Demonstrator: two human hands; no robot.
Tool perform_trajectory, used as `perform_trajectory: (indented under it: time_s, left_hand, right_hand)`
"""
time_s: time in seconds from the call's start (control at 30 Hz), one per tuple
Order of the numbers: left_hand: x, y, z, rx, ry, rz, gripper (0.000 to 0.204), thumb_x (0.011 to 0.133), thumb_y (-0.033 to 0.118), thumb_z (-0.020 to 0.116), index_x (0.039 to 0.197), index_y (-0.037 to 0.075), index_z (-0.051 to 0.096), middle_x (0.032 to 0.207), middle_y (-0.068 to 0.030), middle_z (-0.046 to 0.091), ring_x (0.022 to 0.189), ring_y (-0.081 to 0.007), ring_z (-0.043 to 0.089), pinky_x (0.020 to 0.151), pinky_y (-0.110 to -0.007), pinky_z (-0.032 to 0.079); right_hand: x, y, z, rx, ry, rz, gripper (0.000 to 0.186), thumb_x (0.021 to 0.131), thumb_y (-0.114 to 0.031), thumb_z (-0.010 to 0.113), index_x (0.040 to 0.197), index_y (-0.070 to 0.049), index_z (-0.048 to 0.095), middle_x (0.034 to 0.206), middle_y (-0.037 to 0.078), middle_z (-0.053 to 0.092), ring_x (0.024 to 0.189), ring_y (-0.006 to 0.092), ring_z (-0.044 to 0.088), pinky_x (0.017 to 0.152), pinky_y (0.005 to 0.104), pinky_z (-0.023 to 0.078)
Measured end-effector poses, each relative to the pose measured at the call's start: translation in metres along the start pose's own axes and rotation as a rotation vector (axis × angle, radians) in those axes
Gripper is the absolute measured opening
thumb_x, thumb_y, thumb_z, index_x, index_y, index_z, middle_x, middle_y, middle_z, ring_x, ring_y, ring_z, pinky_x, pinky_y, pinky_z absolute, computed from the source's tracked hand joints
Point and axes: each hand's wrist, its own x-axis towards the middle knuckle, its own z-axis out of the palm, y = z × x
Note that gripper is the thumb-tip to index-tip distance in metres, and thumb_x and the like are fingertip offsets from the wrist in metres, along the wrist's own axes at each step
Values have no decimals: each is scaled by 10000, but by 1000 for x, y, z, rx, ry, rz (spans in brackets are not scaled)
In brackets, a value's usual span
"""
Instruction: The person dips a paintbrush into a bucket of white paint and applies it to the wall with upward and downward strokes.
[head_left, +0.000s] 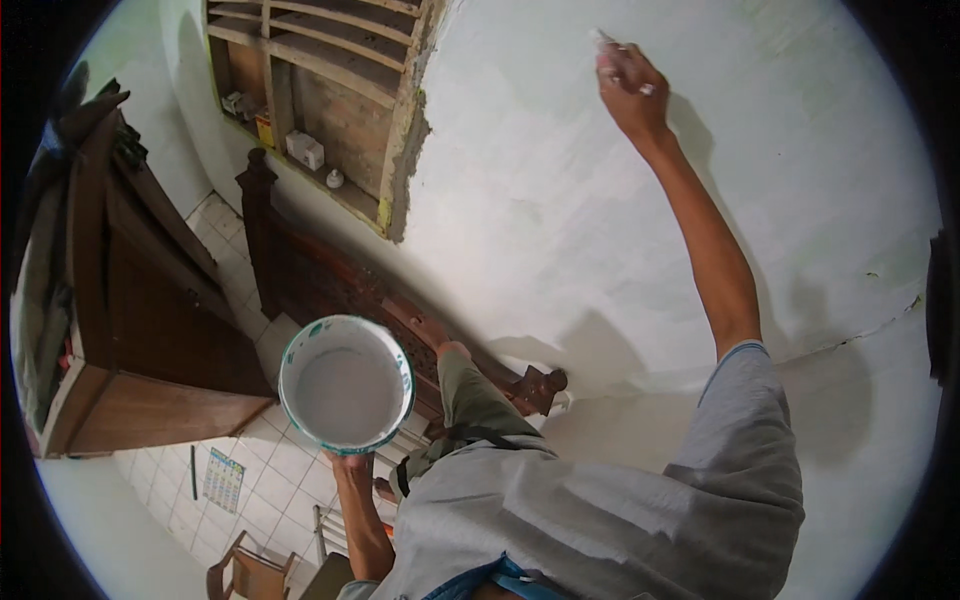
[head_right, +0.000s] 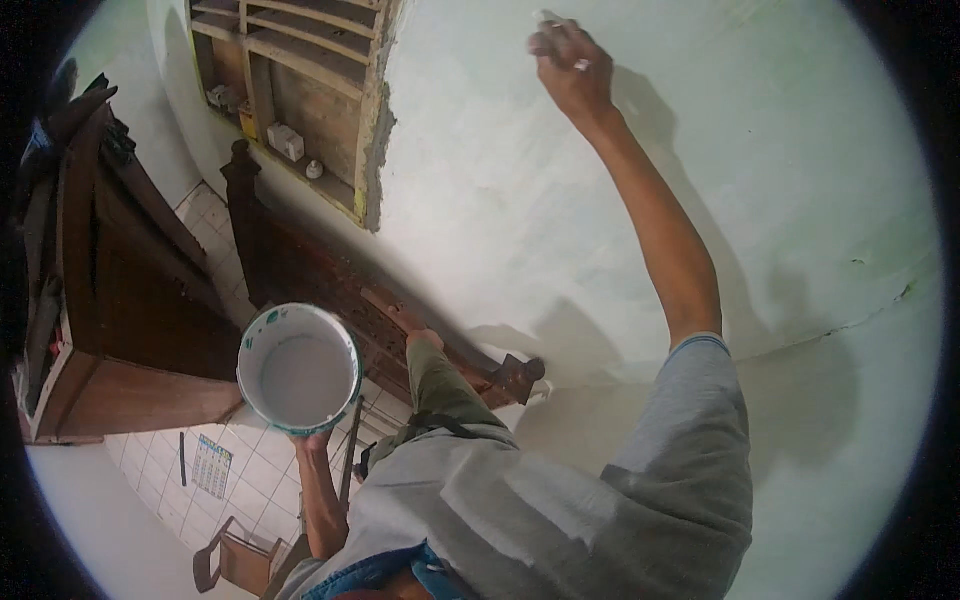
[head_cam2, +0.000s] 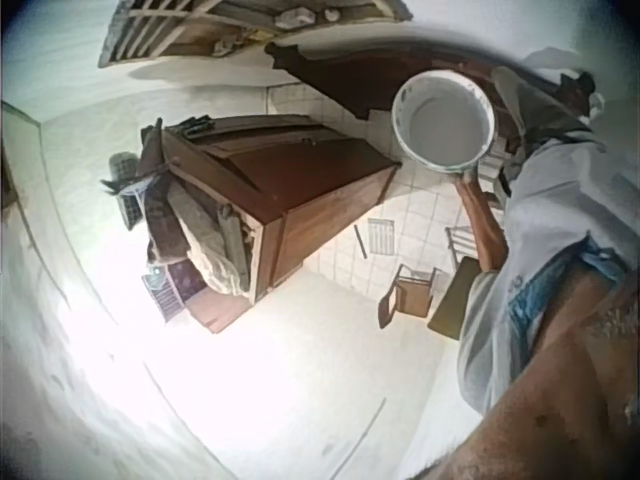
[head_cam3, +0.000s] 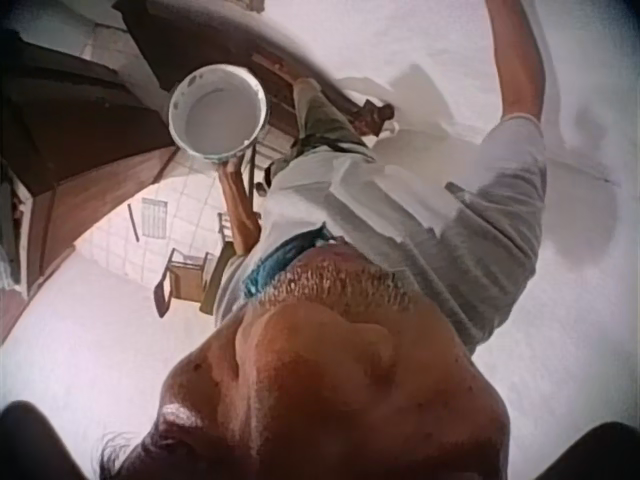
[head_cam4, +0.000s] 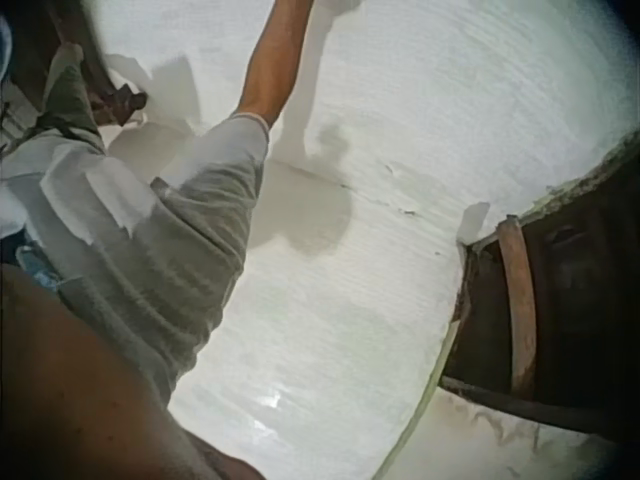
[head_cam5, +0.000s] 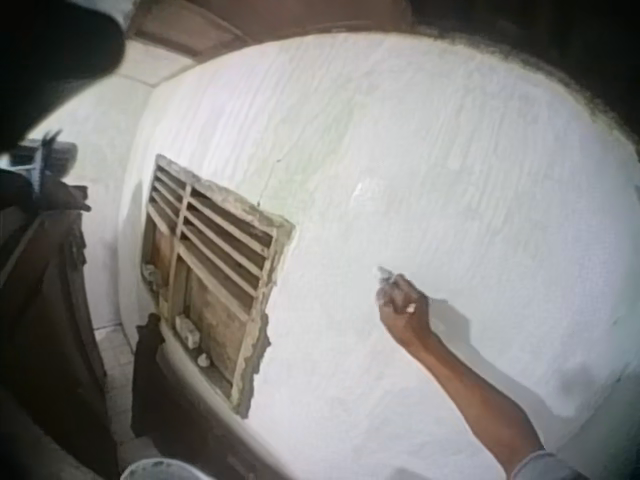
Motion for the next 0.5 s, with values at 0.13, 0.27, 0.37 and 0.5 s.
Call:
perform_trajectory:
  time_s: [0.13,0.27,0.37,0.5]
  left_hand:
    - [5,0,3,9,-82,2,605,775,537,479,1145,59,502,1124,-121,527,999,-291,505,867,-471,418]
    - [11,5,14,68,-94,13,628,767,561,478,1151,65,499,1130,-120,523,1003,-289,502,867,-470,418]
    - [9,6,21,109,-100,47,646,760,580,477,1156,70,497,1135,-118,520,1007,-287,500,867,-468,419]
    - [6,1,31,179,4,92,672,750,608,472,1163,79,494,1141,-116,516,1011,-281,497,870,-459,419]
  right_hand:
    - [-22,-55,-37,610,-256,523,145,754,-116,625,847,-4,617,751,78,630,706,164,622,638,270,491]
    - [-35,-158,-106,1280,-355,927,91,727,38,613,813,11,620,796,97,614,758,171,608,635,273,503]
    - [-37,-204,-134,1443,-440,660,83,727,18,626,808,4,624,789,99,617,757,158,606,616,267,498]
    - [-38,-254,-143,1513,-726,572,86,749,-50,628,828,-16,614,801,81,621,740,137,598,685,254,472]
